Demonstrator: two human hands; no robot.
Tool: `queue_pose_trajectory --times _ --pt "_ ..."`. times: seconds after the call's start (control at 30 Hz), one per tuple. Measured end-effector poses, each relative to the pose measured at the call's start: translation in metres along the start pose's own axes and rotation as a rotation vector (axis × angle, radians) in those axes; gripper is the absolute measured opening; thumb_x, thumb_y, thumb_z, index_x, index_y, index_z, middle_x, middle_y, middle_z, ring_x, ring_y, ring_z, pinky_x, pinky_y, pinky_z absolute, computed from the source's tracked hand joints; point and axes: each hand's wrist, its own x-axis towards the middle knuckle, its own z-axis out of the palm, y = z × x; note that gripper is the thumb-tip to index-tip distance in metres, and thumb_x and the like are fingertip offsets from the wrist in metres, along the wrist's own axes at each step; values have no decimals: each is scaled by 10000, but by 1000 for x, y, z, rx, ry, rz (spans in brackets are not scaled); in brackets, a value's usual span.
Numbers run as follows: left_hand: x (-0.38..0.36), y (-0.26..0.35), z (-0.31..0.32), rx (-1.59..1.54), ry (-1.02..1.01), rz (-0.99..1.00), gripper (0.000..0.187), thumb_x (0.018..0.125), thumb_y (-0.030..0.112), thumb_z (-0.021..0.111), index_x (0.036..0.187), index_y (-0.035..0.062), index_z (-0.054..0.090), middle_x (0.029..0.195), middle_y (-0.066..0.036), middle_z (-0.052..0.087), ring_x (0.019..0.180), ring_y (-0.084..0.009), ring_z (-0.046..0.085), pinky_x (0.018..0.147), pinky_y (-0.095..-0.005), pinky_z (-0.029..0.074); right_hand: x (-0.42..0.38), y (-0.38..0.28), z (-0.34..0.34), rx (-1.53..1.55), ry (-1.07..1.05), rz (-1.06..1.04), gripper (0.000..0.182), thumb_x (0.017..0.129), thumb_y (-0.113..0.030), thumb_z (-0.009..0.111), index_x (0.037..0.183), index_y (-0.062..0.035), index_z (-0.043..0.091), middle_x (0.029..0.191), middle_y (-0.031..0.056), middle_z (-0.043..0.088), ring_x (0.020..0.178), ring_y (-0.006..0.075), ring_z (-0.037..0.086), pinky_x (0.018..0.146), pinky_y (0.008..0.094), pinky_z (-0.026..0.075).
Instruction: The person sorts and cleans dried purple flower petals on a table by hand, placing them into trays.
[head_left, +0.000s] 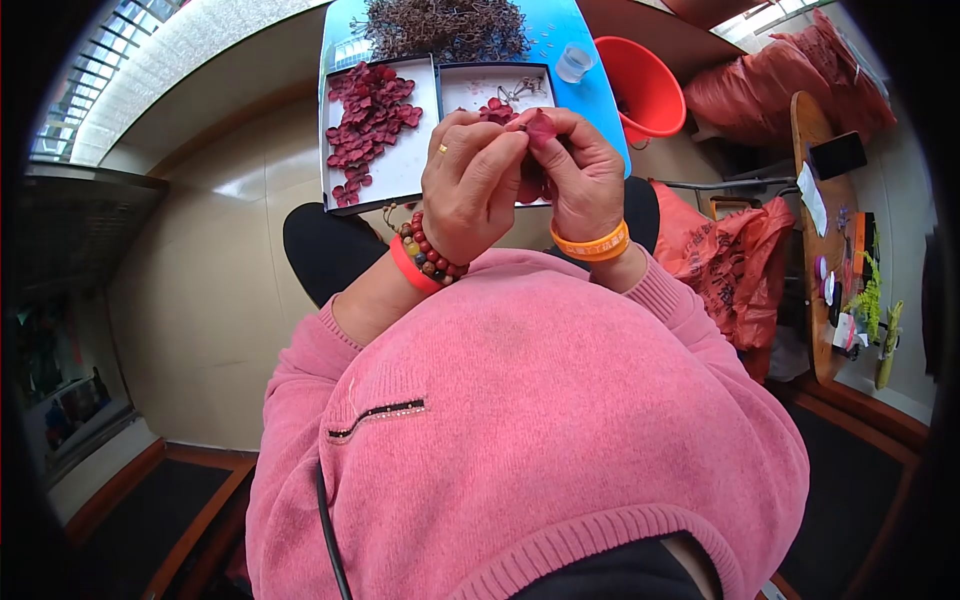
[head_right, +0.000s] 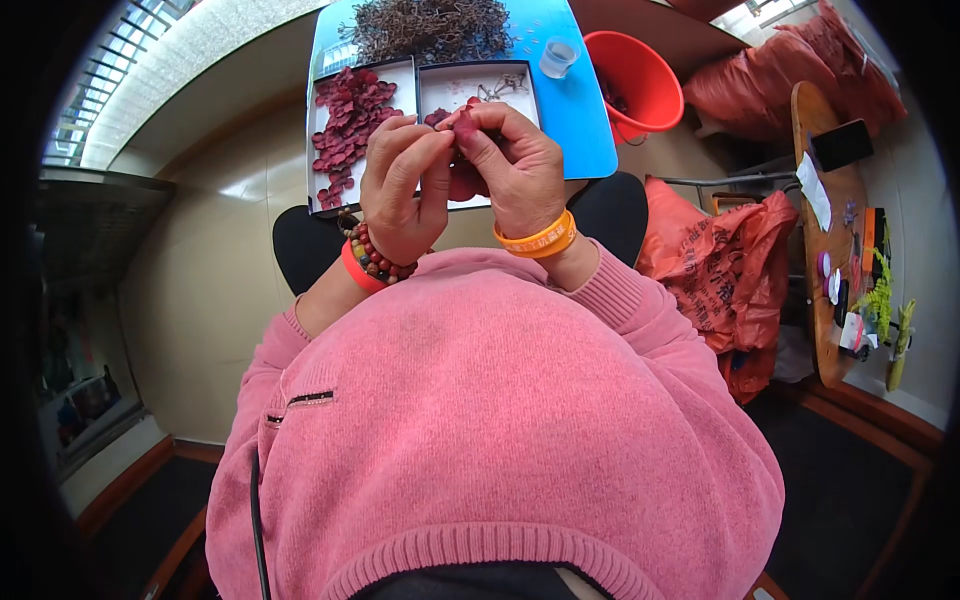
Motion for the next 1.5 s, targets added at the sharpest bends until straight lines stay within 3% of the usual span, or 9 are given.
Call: queue_pose_trajectory --times 0.37,0.6,0.7,0.8,0.93,1.03,1.13,1.3,1.5 --pt "-27 -20 3 -723 -251 -1206 106 860 78 592 943 12 598 840 -7 601 748 -61 538 670 -204 430 12 53 -43 -147 86 461 148 885 -152 595 913 -8 618 790 52 638 606 107 608 523 228 501" --pt "-53 -32 9 -796 -252 -1384 117 876 105 579 968 35 592 869 8 600 741 -45 549 679 -181 429 3 63 -39 -185 152 261 88 848 -60 599 916 -5 596 785 13 626 692 54 569 612 193 471" --pt "-52 -28 11 -751 -201 -1345 108 877 92 574 967 34 579 897 -2 589 759 -45 545 675 -166 424 2 62 -38 -277 142 159 65 831 -52 599 880 -12 586 773 15 626 689 61 569 610 205 470" --pt "-49 -25 13 -444 -67 -1016 84 855 76 586 925 31 579 894 -21 569 782 -83 536 698 -199 422 0 64 -40 -416 132 105 75 819 -54 600 881 -16 583 775 28 626 694 77 578 618 220 478" --pt "-42 -27 2 -127 -419 -598 84 818 76 605 865 14 574 882 -69 528 833 -172 508 765 -291 411 -2 68 -41 -534 119 57 92 813 -70 599 881 -10 583 762 46 628 680 100 588 626 239 484" --pt "-54 -24 6 -131 -493 -663 81 831 74 592 863 6 561 921 -84 510 844 -177 507 754 -283 420 -5 73 -45 -608 58 89 95 850 -63 606 933 -25 584 791 3 601 698 39 546 611 177 459" --pt "-71 -27 10 -177 -470 -713 69 815 66 580 847 10 556 894 -113 514 817 -251 523 716 -331 423 -10 69 -46 -385 -21 367 100 855 -73 600 930 -7 589 801 19 618 708 43 558 607 179 461" --pt "-81 -25 10 -210 -520 -779 55 805 41 567 850 14 550 902 -122 538 828 -295 540 709 -364 427 -17 84 -54 -258 31 461 109 829 -75 600 878 21 617 739 34 618 644 67 568 571 210 476" --pt "-80 -24 10 -297 -504 -743 61 877 39 510 912 -6 531 959 -81 508 859 -148 529 738 -241 444 -15 76 -51 -245 36 381 103 838 -67 593 896 16 612 741 36 624 650 72 588 574 209 481"
